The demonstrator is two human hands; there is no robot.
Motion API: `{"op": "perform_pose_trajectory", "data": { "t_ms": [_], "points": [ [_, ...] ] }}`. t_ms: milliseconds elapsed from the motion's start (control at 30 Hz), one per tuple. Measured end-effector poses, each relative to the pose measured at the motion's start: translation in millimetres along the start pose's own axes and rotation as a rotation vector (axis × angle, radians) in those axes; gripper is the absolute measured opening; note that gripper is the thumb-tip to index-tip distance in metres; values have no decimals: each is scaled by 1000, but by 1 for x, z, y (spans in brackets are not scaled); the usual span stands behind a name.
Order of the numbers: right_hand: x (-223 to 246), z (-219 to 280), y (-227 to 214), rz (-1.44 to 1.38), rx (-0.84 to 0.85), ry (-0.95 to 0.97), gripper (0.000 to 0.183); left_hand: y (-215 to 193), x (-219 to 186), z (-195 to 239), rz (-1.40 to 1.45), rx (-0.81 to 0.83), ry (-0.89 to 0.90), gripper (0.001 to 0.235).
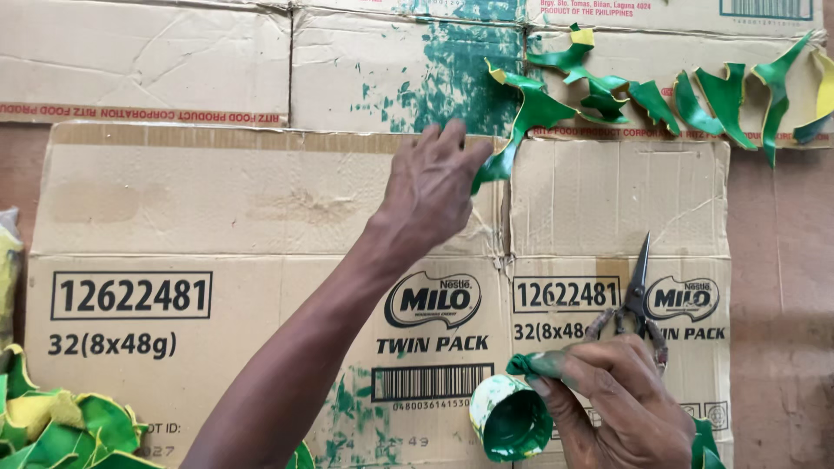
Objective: The person repeatedly picks up small green and yellow foam pieces, dips a sponge into a small container of green paint, and applies paint to the edges of each piece. Painted pieces are placed on a cardboard surface to dry while the person continues the process with new pieces from a nearby pile.
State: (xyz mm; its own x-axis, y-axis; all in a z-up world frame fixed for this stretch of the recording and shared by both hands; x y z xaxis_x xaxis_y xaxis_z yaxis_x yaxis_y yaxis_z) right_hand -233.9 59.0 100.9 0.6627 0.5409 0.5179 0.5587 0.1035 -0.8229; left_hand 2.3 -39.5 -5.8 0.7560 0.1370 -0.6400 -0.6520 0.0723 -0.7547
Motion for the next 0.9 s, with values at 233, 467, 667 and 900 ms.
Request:
{"op": "perform_pose_trajectory", "data": {
  "t_ms": [233,467,667,900],
  "points": [
    [-1,-42,9,-72,-37,-5,28,7,36,-77,-133,-253,217,32],
    [-14,-50,34,-1,34,19,26,20,68,-112,-123,-229,203,42],
    [-22,-47,41,40,77,41,26,31,82,-113,-181,-380,305,64],
    [-28,-37,43,20,61,-18,27,5,98,-74,158,-367,-196,83]
  ]
}}
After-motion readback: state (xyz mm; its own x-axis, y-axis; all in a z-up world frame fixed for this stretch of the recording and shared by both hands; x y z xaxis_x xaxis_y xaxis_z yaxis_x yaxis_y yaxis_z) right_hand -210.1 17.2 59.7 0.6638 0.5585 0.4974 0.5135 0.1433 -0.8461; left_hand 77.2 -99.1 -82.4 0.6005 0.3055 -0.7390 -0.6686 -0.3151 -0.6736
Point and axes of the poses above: each hand's wrist, its own z-axis away from the middle knuckle, its own y-axis out of the palm, x = y × z, the point moved 4 cm from there along -z, towards the middle knuckle, and after that the axes turned 12 degrees about z, right-handed, at the moved point
